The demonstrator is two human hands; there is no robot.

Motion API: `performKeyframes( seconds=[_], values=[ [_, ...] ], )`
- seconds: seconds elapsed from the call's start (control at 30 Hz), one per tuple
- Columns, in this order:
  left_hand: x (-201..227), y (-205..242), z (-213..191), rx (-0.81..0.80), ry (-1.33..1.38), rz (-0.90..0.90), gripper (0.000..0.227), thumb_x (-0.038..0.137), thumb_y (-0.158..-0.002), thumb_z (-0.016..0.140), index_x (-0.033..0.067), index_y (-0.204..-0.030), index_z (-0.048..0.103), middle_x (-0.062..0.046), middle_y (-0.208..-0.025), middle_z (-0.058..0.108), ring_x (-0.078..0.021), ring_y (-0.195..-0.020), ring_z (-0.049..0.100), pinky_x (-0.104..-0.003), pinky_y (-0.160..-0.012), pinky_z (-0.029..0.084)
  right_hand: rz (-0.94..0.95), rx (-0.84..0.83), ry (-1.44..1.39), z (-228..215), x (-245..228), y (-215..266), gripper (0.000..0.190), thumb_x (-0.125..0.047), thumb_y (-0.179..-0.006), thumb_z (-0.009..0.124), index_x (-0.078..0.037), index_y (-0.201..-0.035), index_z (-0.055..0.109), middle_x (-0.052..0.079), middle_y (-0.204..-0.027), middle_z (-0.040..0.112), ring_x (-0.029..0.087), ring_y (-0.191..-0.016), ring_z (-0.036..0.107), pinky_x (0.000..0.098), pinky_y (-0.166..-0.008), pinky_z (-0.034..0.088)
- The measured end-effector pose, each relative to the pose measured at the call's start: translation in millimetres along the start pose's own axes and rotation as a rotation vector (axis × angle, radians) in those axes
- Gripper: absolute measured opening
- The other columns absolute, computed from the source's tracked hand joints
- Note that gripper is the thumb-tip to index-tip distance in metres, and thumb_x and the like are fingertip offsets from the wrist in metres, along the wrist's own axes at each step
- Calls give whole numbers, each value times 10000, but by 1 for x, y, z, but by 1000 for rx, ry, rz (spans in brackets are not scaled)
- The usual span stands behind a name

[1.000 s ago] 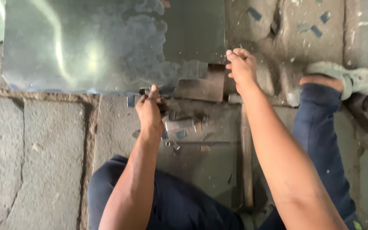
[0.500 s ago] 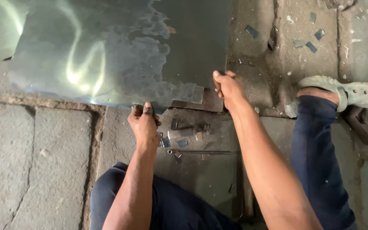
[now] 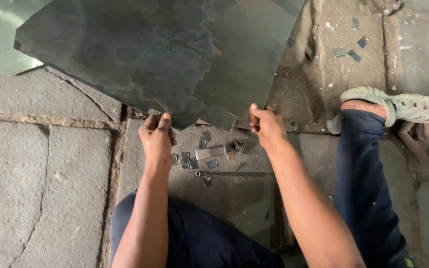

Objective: The person uses a hammer and a metal punch to cut small rectangular pieces from a large metal sheet. They repeatedly position the punch and strike it to separate the pieces, which accumulate on the floor.

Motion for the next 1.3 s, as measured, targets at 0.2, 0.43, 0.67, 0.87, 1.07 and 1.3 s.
performKeyframes(
  seconds=[0.2, 0.43, 0.67, 0.87, 1.07, 1.3],
  values=[
    [-9, -4, 0, 68, 22, -77, 193, 140, -973, 672, 72, -800, 621, 0, -605, 571, -90, -444, 498, -272, -382, 405, -184, -72, -57, -1, -12, 13, 194, -164, -927, 761, -69, -868, 601, 31, -737, 573, 135, -587, 512, 291, -494, 382],
    [1, -57, -14, -26, -133, -102, 224, 152, -974, 705, 29, -813, 609, -2, -609, 543, -87, -460, 464, -266, -413, 360, -182, 76, -129, 25, 20, 48, 125, -170, -921, 725, -88, -898, 633, -28, -731, 608, 78, -576, 515, 270, -462, 365],
    [-7, -80, 16, 20, -105, -5, 248, 244, -966, 739, 44, -842, 658, 17, -622, 552, -74, -500, 469, -255, -440, 409, -20, 81, 85, 11, 66, 54, 228, -267, -911, 765, -54, -915, 683, 50, -729, 657, 140, -539, 549, 309, -462, 369],
    [-16, -83, 12, 6, -497, 50, 368, 228, -963, 765, -40, -757, 620, -19, -637, 547, -120, -581, 467, -349, -558, 416, -363, 162, 1073, -39, 52, 74, 462, -518, -919, 694, -100, -1105, 755, 104, -976, 741, 334, -937, 717, 447, -812, 557],
    [-20, -83, 14, 58, -829, 227, 329, 326, -911, 756, -3, -932, 750, -191, -820, 728, -338, -744, 700, -436, -746, 545, -497, 384, 1524, -116, 56, 97, 743, -553, -780, 742, -74, -1323, 575, 266, -1032, 726, 450, -931, 702, 536, -796, 567],
    [-20, -72, 19, 14, -911, 179, 355, 377, -870, 764, 38, -973, 762, -215, -903, 740, -419, -896, 701, -473, -814, 540, -39, 184, 1812, -155, 28, 107, 539, -537, -917, 643, -170, -1312, 617, 209, -1010, 761, 423, -956, 739, 527, -846, 588]
  ],
)
Point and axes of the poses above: each hand's wrist, its own y-axis away from the middle knuckle, its own z-axis out of the palm, x = y × z, the point moved 4 cm from there along -y, towards the middle knuckle
